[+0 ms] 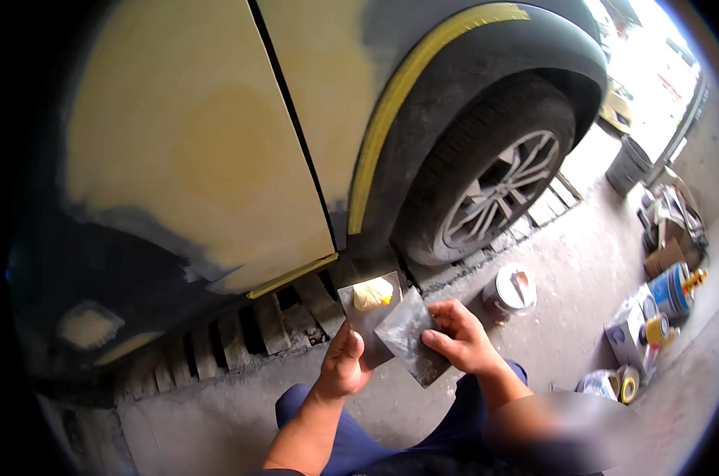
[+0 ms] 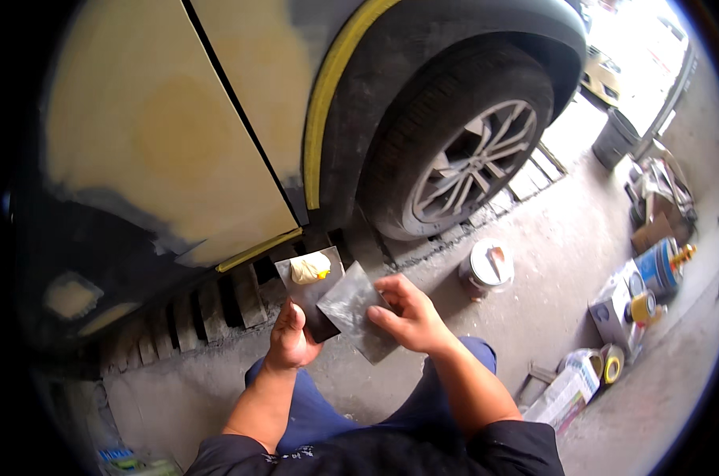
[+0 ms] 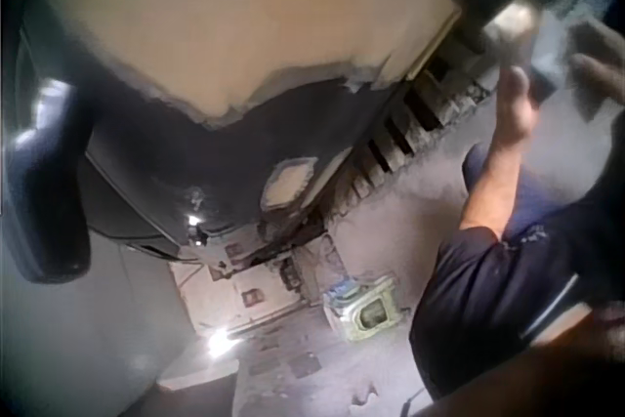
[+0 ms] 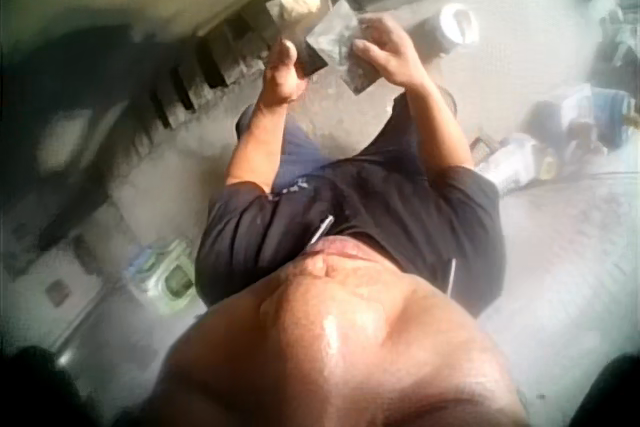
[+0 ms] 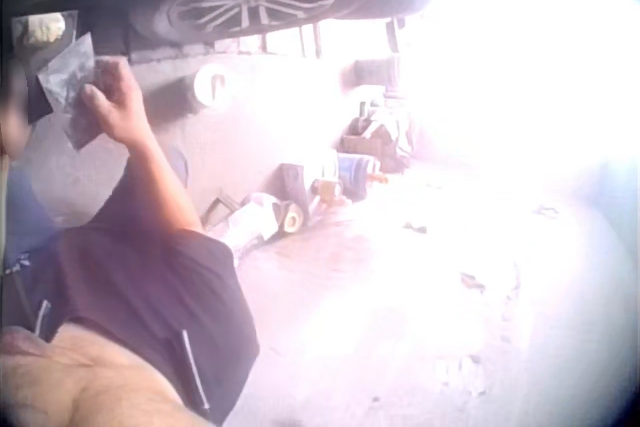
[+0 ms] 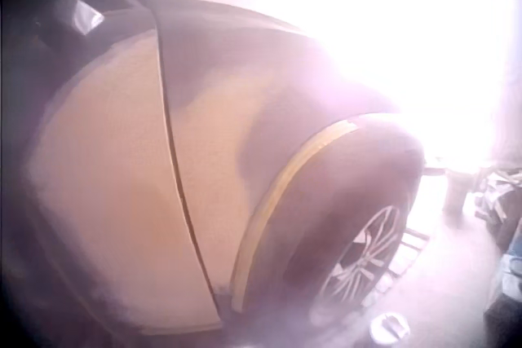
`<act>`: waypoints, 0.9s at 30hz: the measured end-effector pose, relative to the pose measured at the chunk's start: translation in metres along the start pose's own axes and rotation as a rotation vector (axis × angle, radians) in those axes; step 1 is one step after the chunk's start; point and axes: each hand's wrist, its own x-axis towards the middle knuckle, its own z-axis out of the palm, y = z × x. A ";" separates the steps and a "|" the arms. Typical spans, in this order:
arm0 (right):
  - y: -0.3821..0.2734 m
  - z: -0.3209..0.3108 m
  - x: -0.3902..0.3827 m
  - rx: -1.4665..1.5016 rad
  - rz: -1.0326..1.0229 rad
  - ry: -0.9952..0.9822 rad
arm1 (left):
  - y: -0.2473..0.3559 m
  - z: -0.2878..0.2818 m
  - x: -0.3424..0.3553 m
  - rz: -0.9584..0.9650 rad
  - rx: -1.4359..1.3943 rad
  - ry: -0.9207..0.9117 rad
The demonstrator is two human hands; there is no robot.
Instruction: The person applies body filler to a car's side panel using a putty knife and a smaller scraper, smoothing the surface. They repeatedly scoop filler from a can and spread it over the taped-off area.
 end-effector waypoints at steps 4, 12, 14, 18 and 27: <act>-0.011 0.024 -0.001 -0.042 0.001 0.005 | 0.010 -0.025 -0.014 -0.088 0.266 -0.086; -0.076 0.050 -0.008 -0.324 -0.376 -0.053 | 0.054 -0.057 -0.021 -0.452 -0.191 -0.132; -0.101 0.072 -0.001 -0.654 -0.605 -0.288 | 0.051 -0.066 -0.034 -0.463 -0.425 -0.207; -0.087 0.092 -0.011 -0.717 -0.419 -0.315 | 0.042 -0.067 -0.047 -0.537 -0.607 -0.307; -0.059 0.110 -0.017 -1.245 -0.510 0.242 | 0.043 -0.036 -0.049 -0.213 -0.137 0.005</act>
